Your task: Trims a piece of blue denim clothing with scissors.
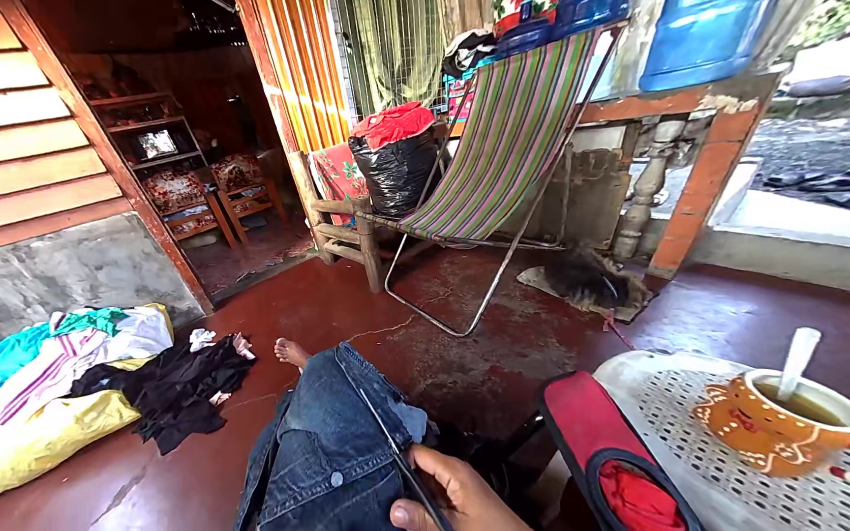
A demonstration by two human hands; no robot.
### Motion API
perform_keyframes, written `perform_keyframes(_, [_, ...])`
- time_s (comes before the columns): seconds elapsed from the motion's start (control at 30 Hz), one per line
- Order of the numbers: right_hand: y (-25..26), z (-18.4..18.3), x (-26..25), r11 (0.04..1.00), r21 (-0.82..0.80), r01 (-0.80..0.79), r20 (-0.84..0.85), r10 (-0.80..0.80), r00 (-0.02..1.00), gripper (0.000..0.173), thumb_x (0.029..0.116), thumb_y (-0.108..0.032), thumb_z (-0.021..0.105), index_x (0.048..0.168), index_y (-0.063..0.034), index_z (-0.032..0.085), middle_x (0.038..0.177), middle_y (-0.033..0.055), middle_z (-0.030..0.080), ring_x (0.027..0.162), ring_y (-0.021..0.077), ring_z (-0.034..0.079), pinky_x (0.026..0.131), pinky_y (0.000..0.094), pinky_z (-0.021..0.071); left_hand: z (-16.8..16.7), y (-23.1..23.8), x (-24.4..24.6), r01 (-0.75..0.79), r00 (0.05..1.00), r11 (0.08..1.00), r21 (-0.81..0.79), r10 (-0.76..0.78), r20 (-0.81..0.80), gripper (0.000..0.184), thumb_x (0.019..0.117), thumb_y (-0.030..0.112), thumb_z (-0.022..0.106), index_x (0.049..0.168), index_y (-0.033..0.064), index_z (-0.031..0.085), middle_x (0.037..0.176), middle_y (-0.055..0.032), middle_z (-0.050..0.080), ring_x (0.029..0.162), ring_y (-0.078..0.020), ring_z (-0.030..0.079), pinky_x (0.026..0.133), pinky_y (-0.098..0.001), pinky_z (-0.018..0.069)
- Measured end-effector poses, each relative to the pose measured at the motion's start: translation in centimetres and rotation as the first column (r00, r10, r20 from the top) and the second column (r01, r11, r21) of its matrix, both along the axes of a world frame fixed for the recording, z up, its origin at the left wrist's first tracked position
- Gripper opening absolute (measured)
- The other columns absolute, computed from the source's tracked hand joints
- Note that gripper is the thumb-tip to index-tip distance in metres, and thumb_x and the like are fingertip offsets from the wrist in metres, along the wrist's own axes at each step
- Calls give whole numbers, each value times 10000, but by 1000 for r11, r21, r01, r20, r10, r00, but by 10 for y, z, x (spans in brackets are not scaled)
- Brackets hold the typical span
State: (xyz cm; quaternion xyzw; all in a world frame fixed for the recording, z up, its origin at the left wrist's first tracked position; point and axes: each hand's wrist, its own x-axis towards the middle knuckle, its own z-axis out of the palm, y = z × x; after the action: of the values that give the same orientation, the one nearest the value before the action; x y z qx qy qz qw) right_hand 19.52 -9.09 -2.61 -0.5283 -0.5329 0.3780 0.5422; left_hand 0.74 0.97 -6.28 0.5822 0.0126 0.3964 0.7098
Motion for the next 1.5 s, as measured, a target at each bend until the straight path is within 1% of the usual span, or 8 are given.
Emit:
perform_keyframes(0.1, [-1, 3, -3, 1000, 1, -19, 47, 18, 999, 410, 958, -425, 715, 1124, -61, 626, 777, 45, 658, 619, 151, 649, 558, 343, 573, 51, -23, 25, -98, 985, 854, -511, 156, 71, 261, 1004, 331, 634, 1156, 127, 692, 1092, -47, 748, 1065, -161, 702, 982, -398, 564])
perform_keyframes(0.2, [-1, 2, -7, 1000, 10, -29, 47, 28, 998, 401, 967, -408, 709, 1135, -53, 628, 771, 46, 652, 603, 146, 635, 541, 335, 561, 73, -22, 38, -224, 972, 704, -674, 215, -99, 223, 1051, 176, 494, 1109, 41, 661, 995, -106, 743, 950, -189, 722, 890, -396, 597])
perform_keyframes(0.47, [-2, -1, -10, 993, -43, -107, 17, 108, 994, 445, 970, -434, 695, 1174, -50, 602, 801, 54, 652, 637, 154, 648, 554, 341, 568, 61, -17, 43, -447, 882, 652, -612, 435, -182, 349, 886, -13, 737, 1201, -55, 593, 1051, -190, 707, 969, -262, 709, 891, -456, 602])
perform_keyframes(0.63, [-2, 0, -14, 992, -63, -113, 66, 117, 991, 501, 984, -472, 657, 1220, -41, 557, 838, 55, 657, 689, 155, 652, 606, 349, 566, 54, -18, 46, -471, 869, 635, -612, 454, -197, 345, 908, 10, 714, 1222, -56, 584, 1090, -197, 694, 1019, -267, 695, 911, -452, 592])
perform_keyframes(0.87, [-3, -1, -22, 995, -83, -52, -34, 50, 998, 370, 973, -396, 701, 1117, -63, 626, 736, 42, 644, 568, 159, 629, 490, 339, 547, 55, -15, 46, -472, 871, 601, -645, 428, -239, 276, 971, 77, 669, 1213, -41, 605, 1062, -201, 699, 942, -275, 706, 832, -449, 608])
perform_keyframes(1.17, [-3, 2, -29, 986, -138, -94, -152, 72, 986, 417, 1004, -388, 657, 1183, -26, 548, 785, 65, 664, 640, 191, 674, 504, 354, 567, 40, -12, 42, -372, 921, 696, -615, 358, -152, 360, 861, 16, 776, 1181, -48, 624, 1087, -177, 706, 1034, -243, 691, 943, -438, 578])
perform_keyframes(1.3, [-2, -2, -27, 987, -141, -82, -119, 65, 991, 426, 1007, -386, 653, 1188, -17, 542, 806, 68, 672, 666, 185, 675, 556, 349, 576, 35, -13, 44, -432, 897, 697, -572, 397, -195, 367, 858, 17, 778, 1184, -52, 623, 1106, -174, 702, 1061, -244, 683, 962, -431, 569])
perform_keyframes(1.5, [-3, -8, -28, 986, -158, -47, -155, 22, 988, 366, 988, -388, 683, 1090, -46, 606, 707, 53, 641, 561, 179, 640, 466, 343, 543, 31, -12, 45, -458, 888, 685, -566, 377, -262, 318, 929, 91, 728, 1206, -29, 627, 1129, -163, 697, 1071, -239, 678, 959, -436, 569])
